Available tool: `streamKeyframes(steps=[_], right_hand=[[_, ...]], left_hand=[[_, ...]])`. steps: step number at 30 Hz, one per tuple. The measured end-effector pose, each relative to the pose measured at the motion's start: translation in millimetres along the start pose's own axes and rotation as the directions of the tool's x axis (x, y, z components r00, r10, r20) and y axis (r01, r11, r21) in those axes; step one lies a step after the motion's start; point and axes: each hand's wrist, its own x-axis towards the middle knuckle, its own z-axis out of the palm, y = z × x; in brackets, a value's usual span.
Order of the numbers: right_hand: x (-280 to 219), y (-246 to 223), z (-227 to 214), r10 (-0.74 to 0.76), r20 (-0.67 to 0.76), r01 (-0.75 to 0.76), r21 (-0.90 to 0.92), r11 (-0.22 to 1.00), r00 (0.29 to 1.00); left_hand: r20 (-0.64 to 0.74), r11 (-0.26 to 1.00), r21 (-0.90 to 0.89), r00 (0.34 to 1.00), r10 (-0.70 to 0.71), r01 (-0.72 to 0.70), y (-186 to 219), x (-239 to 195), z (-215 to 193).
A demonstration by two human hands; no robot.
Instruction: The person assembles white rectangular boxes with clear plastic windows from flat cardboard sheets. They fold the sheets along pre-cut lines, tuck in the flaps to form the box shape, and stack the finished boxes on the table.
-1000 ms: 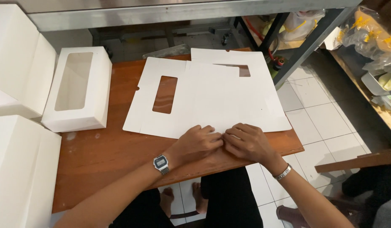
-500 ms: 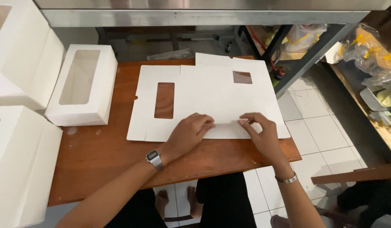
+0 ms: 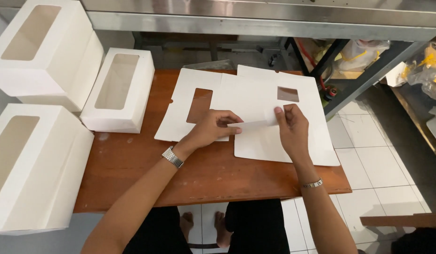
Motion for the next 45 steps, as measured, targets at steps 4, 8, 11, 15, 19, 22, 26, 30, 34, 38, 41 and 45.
streamKeyframes(steps=[4,8,11,15,19,22,26,30,34,38,41,45], right_hand=[[-10.2,-11.4,-11.5,-0.102,0.085,0.095,0.084,0.992,0.991],[-31.5,-65.6,-23.8,-0.171,0.417,0.18,0.019,0.984,0.893],[-39.0,-58.6,-20.5,-0.106,0.361,0.137,-0.062,0.989,0.927],[-31.0,-17.9,-14.1,-0.023,0.142,0.038,-0.101,0.994,0.99],[-21.6,-14.9,-7.9,0.001,0.108,0.009,-0.089,0.996,0.994],[-20.5,-22.8,-4.3,0.004,0.094,0.005,-0.089,0.996,0.996],[-22.1,-17.7,-2.8,0.062,0.078,-0.057,-0.062,0.996,0.995],[-19.5,15.6,-5.3,0.042,0.14,-0.038,-0.03,0.999,0.989],[-43.9,-85.0,-14.5,-0.066,0.415,0.107,-0.077,0.991,0.908],[-65.1,-89.6,-12.3,0.037,0.577,0.22,-0.37,0.903,0.816],[-84.5,-56.4,0.0,-0.075,0.5,0.377,-0.539,0.753,0.863],[-97.0,-38.5,3.8,-0.314,0.413,0.513,-0.579,0.633,0.855]], left_hand=[[-0.083,0.991,0.132,0.997,0.001,0.01,-10.5,-3.8,-6.1],[-0.144,0.984,0.165,0.989,-0.04,0.064,-11.4,-7.9,-11.3],[-0.108,0.982,0.173,0.993,-0.054,0.072,-5.4,-12.8,-7.5],[-0.086,0.984,0.162,0.995,-0.055,0.069,-11.7,-10.6,-5.0],[-0.145,0.982,0.164,0.987,-0.071,0.094,-13.6,-8.0,-6.5],[-0.154,0.984,0.157,0.987,-0.054,0.079,-12.8,-9.0,-6.2],[-0.14,0.982,0.182,0.99,-0.021,0.047,-13.2,-10.2,-4.7],[0.101,0.903,0.42,0.994,0.053,-0.09,17.5,-20.4,-7.3],[0.258,0.7,0.657,0.956,0.14,-0.28,-22.7,-13.8,13.1],[0.303,0.48,0.786,0.92,0.248,-0.389,-55.6,-10.3,25.9],[0.362,0.348,0.822,0.886,0.289,-0.45,-49.6,-19.0,39.8],[0.31,0.255,0.884,0.9,0.308,-0.391,-59.2,-28.6,63.8]])
